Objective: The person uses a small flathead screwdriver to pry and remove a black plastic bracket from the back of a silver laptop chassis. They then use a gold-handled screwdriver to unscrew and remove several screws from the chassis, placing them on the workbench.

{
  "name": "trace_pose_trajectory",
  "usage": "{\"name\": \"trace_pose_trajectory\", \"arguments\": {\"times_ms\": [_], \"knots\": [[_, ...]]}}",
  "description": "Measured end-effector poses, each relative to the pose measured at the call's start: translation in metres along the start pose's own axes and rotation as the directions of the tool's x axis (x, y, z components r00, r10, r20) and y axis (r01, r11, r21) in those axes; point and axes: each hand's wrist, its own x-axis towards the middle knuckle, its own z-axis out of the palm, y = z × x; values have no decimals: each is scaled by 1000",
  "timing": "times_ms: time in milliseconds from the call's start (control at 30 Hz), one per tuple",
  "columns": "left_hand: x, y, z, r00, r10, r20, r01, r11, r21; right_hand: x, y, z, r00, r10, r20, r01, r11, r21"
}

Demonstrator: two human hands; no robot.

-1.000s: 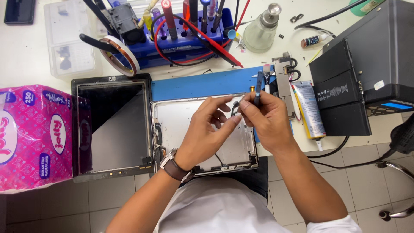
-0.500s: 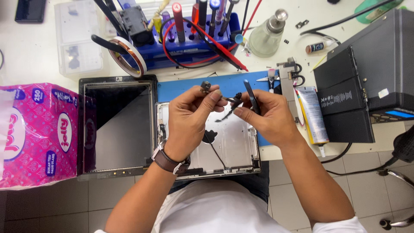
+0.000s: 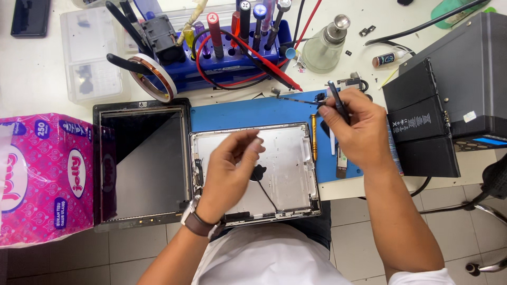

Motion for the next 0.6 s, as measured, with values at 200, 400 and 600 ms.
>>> {"name": "trace_pose_trajectory", "arguments": {"times_ms": [200,400,600], "knots": [[-8,14,9,965,165,205,-228,913,339,9,-2,-10,994,111,-1,-110,988,-109],[-10,17,7,943,172,284,-291,841,457,38,-1,18,941,-234,244,295,921,-254],[-14,16,-6,925,183,334,-344,777,528,48,30,58,753,-573,323,656,686,-314]]}}
